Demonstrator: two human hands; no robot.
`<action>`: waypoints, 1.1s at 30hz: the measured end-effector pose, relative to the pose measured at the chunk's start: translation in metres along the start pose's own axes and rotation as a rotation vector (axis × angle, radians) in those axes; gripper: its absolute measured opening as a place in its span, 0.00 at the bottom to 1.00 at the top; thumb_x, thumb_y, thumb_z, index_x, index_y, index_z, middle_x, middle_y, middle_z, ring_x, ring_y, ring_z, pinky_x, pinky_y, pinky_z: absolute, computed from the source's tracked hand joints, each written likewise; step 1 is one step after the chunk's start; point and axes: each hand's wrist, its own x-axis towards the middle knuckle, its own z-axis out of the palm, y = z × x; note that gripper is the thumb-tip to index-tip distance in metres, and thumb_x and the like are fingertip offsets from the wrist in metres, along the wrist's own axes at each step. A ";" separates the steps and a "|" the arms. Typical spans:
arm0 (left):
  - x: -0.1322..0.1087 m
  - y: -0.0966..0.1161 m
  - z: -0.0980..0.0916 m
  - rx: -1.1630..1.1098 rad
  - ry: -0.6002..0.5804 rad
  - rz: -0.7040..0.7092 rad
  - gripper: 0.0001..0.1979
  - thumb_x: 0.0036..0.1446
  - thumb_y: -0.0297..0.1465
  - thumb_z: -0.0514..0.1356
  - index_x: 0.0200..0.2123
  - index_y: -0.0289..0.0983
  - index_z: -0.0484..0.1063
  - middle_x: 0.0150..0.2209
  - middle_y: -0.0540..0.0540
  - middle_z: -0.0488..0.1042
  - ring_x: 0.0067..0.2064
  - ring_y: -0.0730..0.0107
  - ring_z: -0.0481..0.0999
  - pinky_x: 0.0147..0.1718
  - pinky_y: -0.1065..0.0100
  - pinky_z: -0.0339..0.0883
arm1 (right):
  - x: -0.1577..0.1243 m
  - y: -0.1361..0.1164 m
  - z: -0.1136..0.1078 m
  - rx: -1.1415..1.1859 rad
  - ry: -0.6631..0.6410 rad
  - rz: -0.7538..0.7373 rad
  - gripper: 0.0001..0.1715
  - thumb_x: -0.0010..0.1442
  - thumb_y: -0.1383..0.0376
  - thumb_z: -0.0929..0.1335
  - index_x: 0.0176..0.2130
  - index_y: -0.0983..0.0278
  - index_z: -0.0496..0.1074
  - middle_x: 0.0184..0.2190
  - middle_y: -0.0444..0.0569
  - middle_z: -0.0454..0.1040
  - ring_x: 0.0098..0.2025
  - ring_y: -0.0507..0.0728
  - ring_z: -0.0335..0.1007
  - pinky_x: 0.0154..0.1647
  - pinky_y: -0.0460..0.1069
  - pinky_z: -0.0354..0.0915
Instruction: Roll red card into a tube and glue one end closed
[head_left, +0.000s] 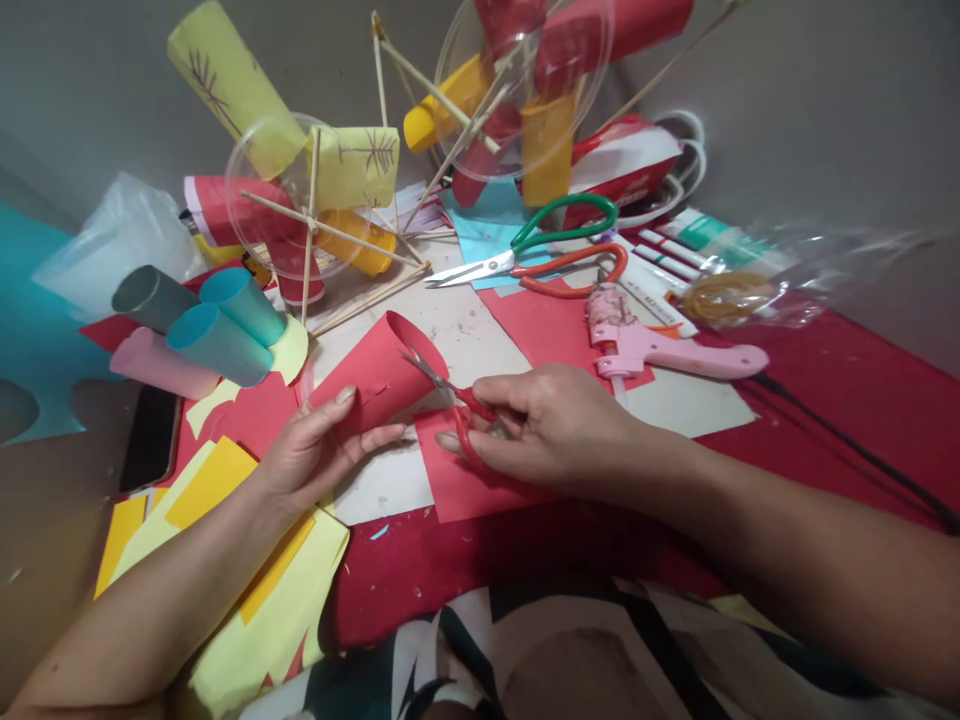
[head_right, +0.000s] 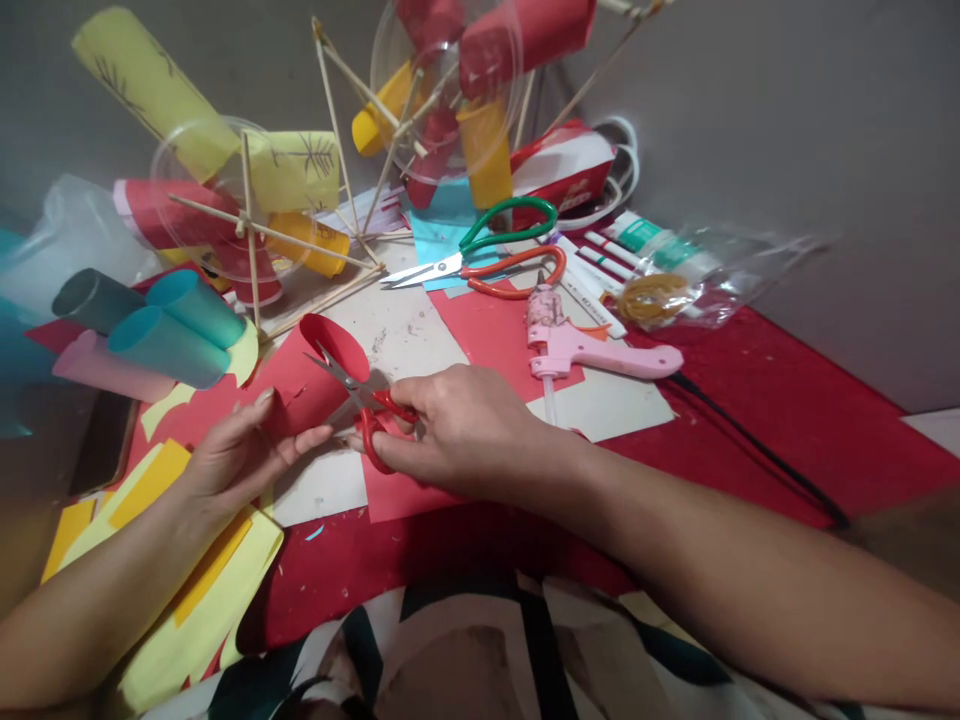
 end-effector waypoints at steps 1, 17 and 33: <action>0.000 0.000 -0.001 -0.007 -0.004 0.001 0.07 0.47 0.27 0.75 0.27 0.36 0.81 0.36 0.48 0.85 0.39 0.59 0.86 0.41 0.61 0.85 | 0.000 0.001 0.000 -0.005 0.001 -0.006 0.21 0.55 0.51 0.67 0.21 0.62 0.64 0.14 0.39 0.58 0.19 0.48 0.52 0.24 0.47 0.47; -0.001 0.000 -0.001 -0.033 -0.050 -0.054 0.08 0.46 0.28 0.76 0.29 0.34 0.82 0.34 0.48 0.85 0.36 0.55 0.86 0.41 0.60 0.85 | -0.002 0.006 0.006 -0.016 0.025 -0.072 0.21 0.56 0.49 0.66 0.22 0.61 0.66 0.13 0.38 0.57 0.17 0.48 0.51 0.22 0.46 0.47; 0.001 -0.003 -0.005 -0.046 -0.095 -0.038 0.03 0.52 0.27 0.73 0.31 0.35 0.82 0.37 0.48 0.85 0.39 0.58 0.86 0.43 0.60 0.84 | -0.002 0.005 0.005 0.005 0.029 -0.032 0.22 0.55 0.49 0.66 0.23 0.62 0.72 0.15 0.39 0.55 0.19 0.47 0.47 0.24 0.48 0.45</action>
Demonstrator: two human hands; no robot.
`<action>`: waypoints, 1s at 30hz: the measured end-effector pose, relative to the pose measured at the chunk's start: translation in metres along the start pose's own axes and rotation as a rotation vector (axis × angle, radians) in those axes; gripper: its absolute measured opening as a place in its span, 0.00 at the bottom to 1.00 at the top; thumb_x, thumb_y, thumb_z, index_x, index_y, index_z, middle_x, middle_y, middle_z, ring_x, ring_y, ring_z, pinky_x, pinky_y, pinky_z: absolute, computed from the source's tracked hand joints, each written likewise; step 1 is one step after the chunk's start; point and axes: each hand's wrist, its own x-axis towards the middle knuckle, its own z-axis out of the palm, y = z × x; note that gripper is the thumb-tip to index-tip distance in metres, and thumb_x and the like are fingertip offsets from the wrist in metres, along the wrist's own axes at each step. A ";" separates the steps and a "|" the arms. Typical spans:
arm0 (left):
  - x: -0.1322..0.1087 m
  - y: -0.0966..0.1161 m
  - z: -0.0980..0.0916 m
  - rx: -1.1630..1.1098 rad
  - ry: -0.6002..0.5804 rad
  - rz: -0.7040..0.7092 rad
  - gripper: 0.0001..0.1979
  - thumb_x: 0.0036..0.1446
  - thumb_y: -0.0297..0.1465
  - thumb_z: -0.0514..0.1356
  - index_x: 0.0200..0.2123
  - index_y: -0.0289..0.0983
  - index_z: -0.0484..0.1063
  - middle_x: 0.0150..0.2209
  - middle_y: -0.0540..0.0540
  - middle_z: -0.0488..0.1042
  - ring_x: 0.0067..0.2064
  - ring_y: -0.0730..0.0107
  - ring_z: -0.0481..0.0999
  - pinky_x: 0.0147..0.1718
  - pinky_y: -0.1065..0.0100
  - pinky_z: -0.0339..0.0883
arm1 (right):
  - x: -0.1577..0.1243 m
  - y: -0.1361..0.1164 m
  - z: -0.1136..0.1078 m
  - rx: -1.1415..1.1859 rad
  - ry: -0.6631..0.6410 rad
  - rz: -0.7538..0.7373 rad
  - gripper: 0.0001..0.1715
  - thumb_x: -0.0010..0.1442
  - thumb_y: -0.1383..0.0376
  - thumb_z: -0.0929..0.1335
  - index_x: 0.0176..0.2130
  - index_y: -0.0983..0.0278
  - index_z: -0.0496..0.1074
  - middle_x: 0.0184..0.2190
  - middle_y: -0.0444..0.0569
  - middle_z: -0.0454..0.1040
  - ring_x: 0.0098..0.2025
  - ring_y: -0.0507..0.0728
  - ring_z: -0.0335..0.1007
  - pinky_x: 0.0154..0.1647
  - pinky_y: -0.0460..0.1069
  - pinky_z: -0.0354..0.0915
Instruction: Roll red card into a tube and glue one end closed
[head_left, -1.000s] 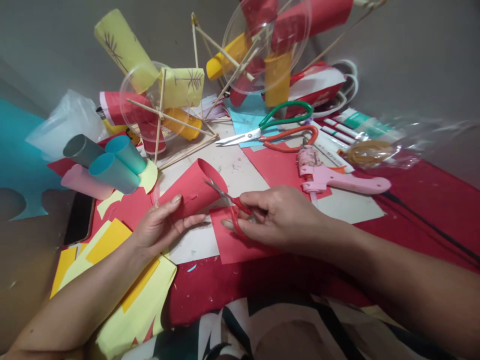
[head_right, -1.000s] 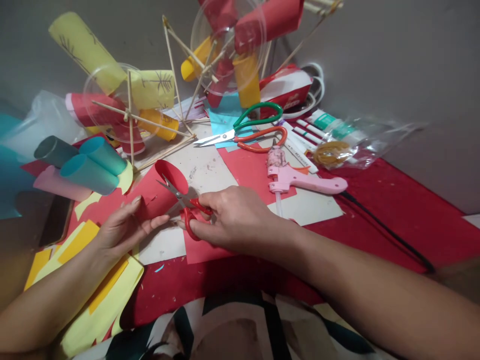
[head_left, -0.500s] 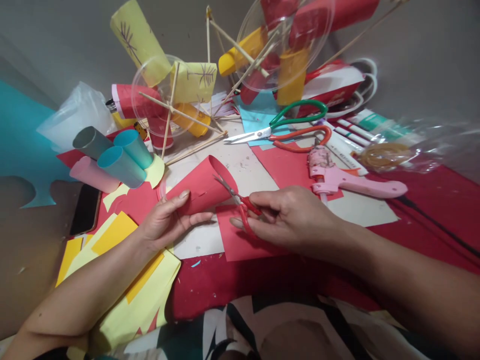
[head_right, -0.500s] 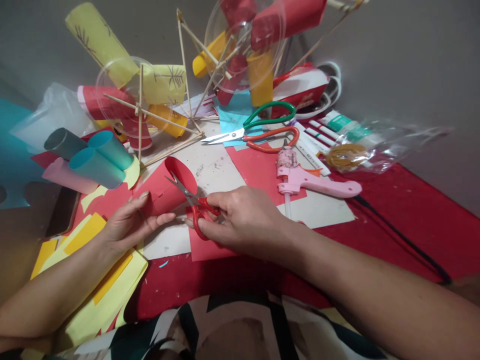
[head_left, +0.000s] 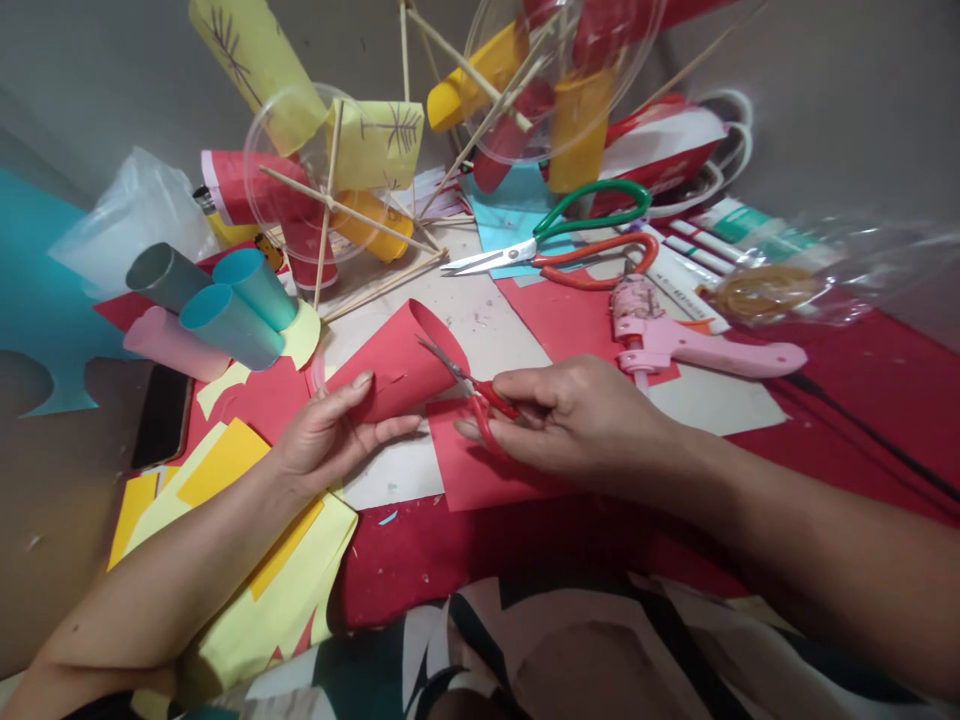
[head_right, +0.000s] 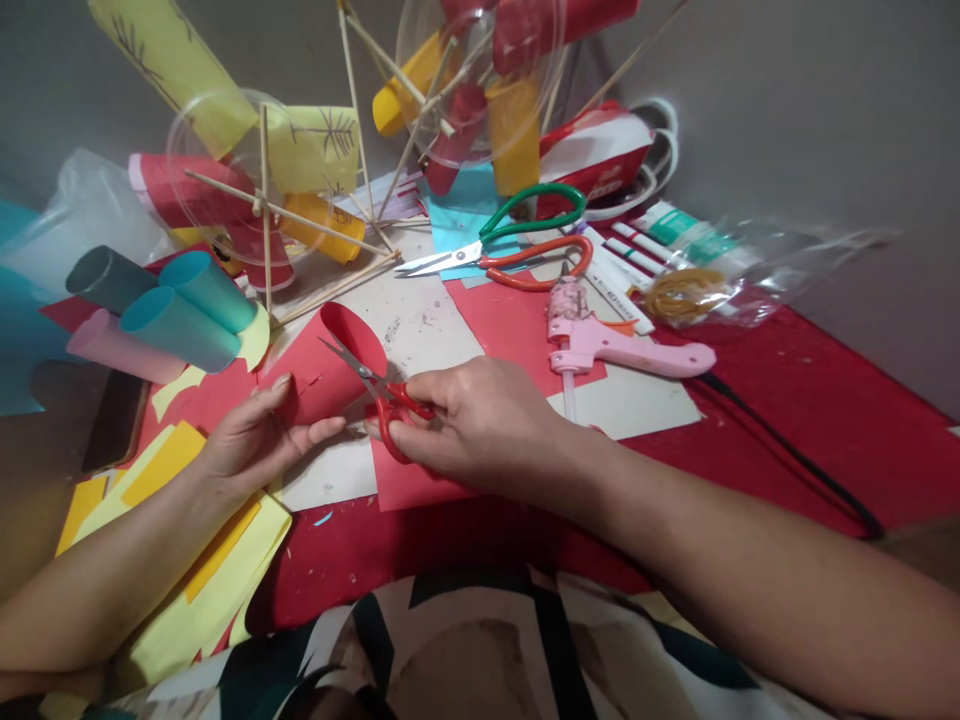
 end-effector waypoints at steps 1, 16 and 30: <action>0.000 0.000 0.000 0.000 0.003 -0.004 0.03 0.52 0.27 0.73 0.31 0.35 0.82 0.37 0.48 0.85 0.39 0.58 0.86 0.43 0.60 0.84 | 0.000 0.000 0.000 0.007 0.000 0.001 0.21 0.56 0.49 0.66 0.24 0.62 0.72 0.15 0.39 0.55 0.19 0.48 0.47 0.24 0.48 0.45; -0.002 -0.001 0.004 0.050 0.143 -0.022 0.02 0.59 0.28 0.66 0.35 0.35 0.80 0.41 0.45 0.84 0.41 0.57 0.85 0.46 0.55 0.82 | 0.001 0.001 0.002 0.024 0.022 -0.006 0.20 0.59 0.53 0.66 0.22 0.62 0.69 0.15 0.40 0.56 0.20 0.49 0.49 0.23 0.48 0.47; -0.001 -0.002 0.005 0.046 0.148 -0.005 0.04 0.57 0.28 0.68 0.36 0.33 0.81 0.41 0.44 0.84 0.43 0.57 0.85 0.43 0.58 0.84 | 0.002 0.003 0.005 0.036 0.029 -0.018 0.24 0.61 0.51 0.64 0.20 0.62 0.64 0.15 0.41 0.57 0.20 0.48 0.49 0.24 0.49 0.44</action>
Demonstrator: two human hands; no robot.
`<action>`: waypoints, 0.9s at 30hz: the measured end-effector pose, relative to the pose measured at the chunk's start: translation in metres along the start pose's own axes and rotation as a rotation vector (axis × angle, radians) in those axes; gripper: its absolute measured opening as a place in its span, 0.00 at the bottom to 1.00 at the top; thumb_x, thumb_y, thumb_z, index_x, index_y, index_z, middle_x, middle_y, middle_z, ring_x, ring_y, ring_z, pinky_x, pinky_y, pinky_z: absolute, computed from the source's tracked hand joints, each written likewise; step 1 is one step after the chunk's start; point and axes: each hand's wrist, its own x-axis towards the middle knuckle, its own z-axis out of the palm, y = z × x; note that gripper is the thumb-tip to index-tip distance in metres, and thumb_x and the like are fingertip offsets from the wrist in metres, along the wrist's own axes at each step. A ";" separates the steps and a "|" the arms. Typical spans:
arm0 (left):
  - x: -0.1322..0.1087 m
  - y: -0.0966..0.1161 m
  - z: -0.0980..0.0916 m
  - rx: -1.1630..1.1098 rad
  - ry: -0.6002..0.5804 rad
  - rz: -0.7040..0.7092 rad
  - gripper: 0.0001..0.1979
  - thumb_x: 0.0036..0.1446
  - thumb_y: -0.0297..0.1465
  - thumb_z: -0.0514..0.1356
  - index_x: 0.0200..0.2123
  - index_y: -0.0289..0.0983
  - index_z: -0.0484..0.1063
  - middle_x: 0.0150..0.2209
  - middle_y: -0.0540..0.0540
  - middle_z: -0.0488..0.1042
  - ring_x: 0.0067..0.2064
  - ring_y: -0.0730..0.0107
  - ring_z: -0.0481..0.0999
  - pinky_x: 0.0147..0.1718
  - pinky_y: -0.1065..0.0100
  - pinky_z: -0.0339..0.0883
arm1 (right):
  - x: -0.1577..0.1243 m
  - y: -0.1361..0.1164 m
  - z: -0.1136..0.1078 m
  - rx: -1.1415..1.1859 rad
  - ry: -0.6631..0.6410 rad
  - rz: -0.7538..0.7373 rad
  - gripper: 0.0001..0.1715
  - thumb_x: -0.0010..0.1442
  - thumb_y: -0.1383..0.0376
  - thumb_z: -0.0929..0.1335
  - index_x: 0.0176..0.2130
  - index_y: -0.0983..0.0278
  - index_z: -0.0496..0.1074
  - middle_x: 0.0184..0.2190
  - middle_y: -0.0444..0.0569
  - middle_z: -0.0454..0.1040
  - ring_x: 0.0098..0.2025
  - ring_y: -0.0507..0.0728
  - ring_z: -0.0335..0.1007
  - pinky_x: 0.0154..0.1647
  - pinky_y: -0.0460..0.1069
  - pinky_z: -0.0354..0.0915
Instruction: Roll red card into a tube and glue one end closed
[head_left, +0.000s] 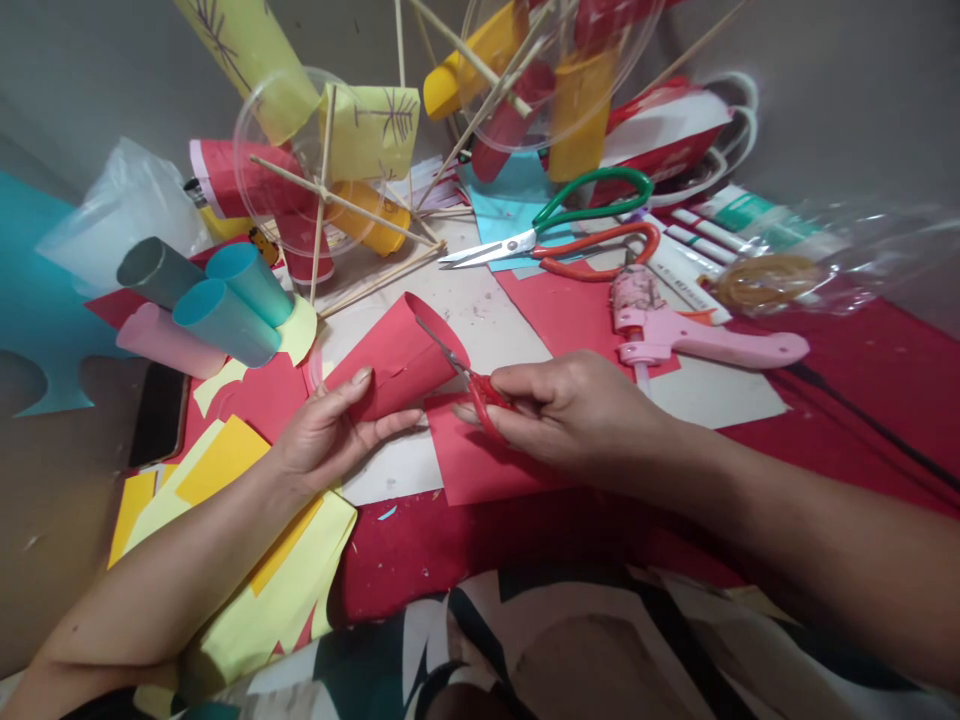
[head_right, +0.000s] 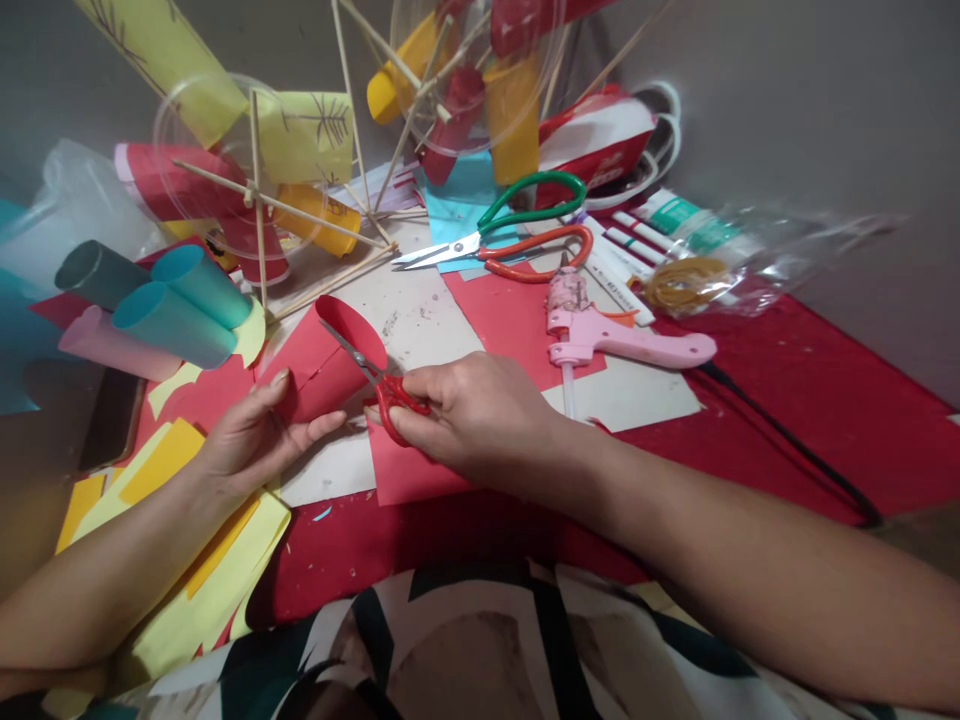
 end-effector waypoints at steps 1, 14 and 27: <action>0.000 0.000 0.000 0.001 -0.006 0.003 0.03 0.57 0.28 0.68 0.35 0.34 0.81 0.40 0.44 0.84 0.42 0.58 0.85 0.44 0.58 0.84 | 0.000 0.000 0.000 0.000 -0.003 0.007 0.23 0.60 0.51 0.64 0.21 0.62 0.65 0.15 0.40 0.56 0.20 0.48 0.48 0.24 0.49 0.44; 0.000 -0.002 0.000 0.100 -0.022 0.049 0.10 0.54 0.31 0.71 0.39 0.33 0.81 0.43 0.42 0.83 0.47 0.55 0.83 0.46 0.56 0.83 | 0.000 0.000 -0.001 0.034 -0.012 0.024 0.24 0.61 0.52 0.65 0.21 0.63 0.68 0.16 0.42 0.62 0.21 0.48 0.52 0.24 0.48 0.46; -0.009 -0.014 0.004 0.615 0.179 0.640 0.07 0.51 0.33 0.73 0.34 0.38 0.83 0.36 0.48 0.84 0.41 0.65 0.83 0.47 0.69 0.76 | -0.001 -0.002 -0.002 0.182 0.100 -0.020 0.33 0.60 0.41 0.66 0.19 0.61 0.56 0.16 0.40 0.50 0.21 0.49 0.45 0.21 0.49 0.46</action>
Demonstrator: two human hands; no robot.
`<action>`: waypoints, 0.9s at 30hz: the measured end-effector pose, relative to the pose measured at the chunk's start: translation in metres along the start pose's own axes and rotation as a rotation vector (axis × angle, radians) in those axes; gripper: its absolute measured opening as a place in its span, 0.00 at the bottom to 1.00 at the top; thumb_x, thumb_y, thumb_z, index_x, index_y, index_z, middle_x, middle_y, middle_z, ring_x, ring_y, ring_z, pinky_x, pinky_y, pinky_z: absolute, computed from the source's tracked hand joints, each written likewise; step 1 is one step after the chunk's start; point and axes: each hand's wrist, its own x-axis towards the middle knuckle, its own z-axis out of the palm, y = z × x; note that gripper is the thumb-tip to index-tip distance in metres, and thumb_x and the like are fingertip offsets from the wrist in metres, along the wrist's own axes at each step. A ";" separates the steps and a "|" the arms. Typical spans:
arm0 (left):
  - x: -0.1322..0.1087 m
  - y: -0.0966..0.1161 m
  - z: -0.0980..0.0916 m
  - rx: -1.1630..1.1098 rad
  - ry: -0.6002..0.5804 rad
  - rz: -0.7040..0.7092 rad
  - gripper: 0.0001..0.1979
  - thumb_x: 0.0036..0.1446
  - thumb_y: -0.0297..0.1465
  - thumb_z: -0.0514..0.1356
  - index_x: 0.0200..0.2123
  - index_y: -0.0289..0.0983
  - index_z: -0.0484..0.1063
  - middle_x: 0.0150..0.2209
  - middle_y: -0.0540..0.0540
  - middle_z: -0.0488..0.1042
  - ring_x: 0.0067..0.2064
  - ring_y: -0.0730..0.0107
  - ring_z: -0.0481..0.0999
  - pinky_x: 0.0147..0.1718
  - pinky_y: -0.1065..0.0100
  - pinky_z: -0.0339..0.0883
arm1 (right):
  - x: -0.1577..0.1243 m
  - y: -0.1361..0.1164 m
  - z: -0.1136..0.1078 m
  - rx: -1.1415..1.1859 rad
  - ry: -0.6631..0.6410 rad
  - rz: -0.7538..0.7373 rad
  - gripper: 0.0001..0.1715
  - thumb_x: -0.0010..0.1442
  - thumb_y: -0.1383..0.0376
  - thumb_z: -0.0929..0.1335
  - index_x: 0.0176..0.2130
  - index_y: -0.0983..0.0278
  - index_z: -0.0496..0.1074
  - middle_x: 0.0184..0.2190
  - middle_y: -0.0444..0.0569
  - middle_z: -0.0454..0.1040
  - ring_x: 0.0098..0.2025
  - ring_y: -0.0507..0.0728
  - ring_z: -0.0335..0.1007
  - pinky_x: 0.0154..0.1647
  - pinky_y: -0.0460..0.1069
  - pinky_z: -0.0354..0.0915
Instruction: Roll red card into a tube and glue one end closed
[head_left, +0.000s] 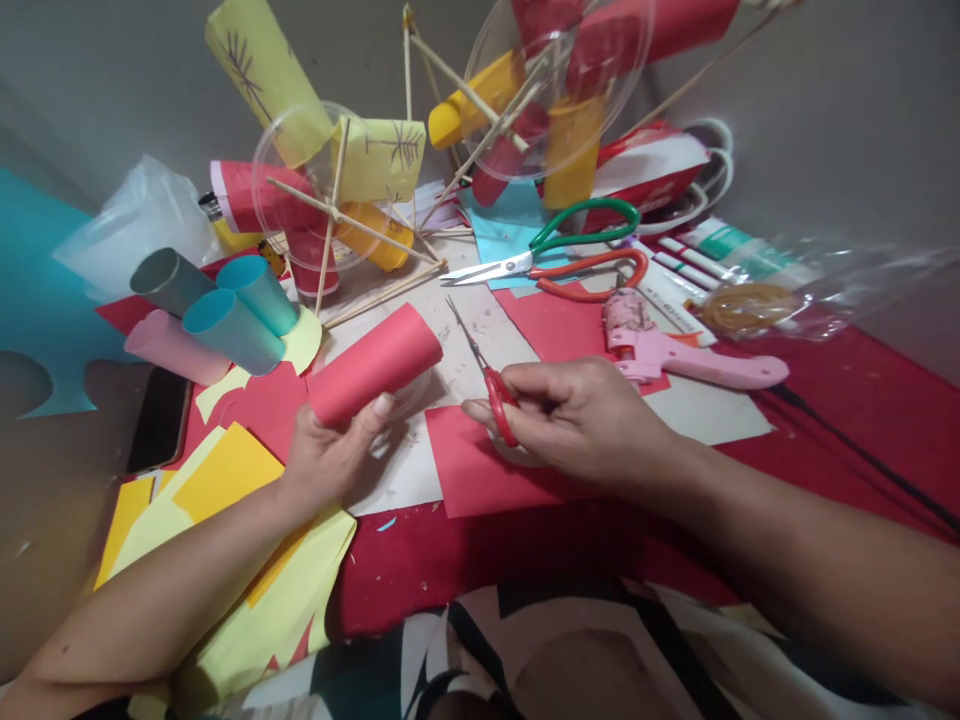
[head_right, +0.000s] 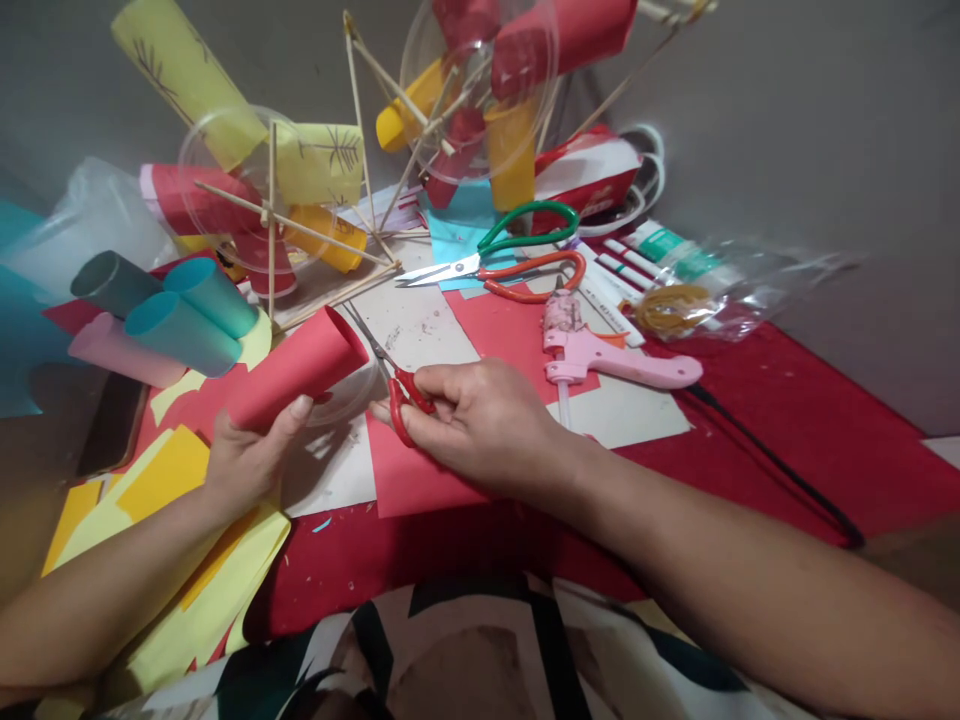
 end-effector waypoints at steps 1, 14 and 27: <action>-0.001 0.001 0.001 0.028 0.016 0.037 0.06 0.51 0.31 0.74 0.34 0.39 0.83 0.35 0.48 0.84 0.42 0.65 0.82 0.48 0.69 0.76 | 0.000 0.000 0.000 -0.004 0.002 -0.009 0.34 0.60 0.40 0.66 0.19 0.61 0.55 0.16 0.40 0.50 0.21 0.49 0.45 0.20 0.49 0.46; -0.004 -0.007 -0.006 0.192 -0.089 0.227 0.11 0.50 0.23 0.71 0.36 0.43 0.85 0.33 0.50 0.83 0.37 0.67 0.80 0.47 0.67 0.74 | 0.000 -0.006 0.001 0.433 0.195 0.020 0.28 0.51 0.39 0.74 0.31 0.61 0.73 0.26 0.46 0.74 0.28 0.53 0.70 0.30 0.50 0.67; 0.001 -0.013 -0.009 0.377 -0.230 0.715 0.12 0.56 0.23 0.66 0.44 0.39 0.81 0.40 0.45 0.84 0.40 0.66 0.83 0.42 0.66 0.77 | 0.000 0.008 0.006 0.713 0.061 0.027 0.18 0.54 0.49 0.76 0.38 0.57 0.83 0.46 0.49 0.79 0.33 0.50 0.74 0.29 0.44 0.69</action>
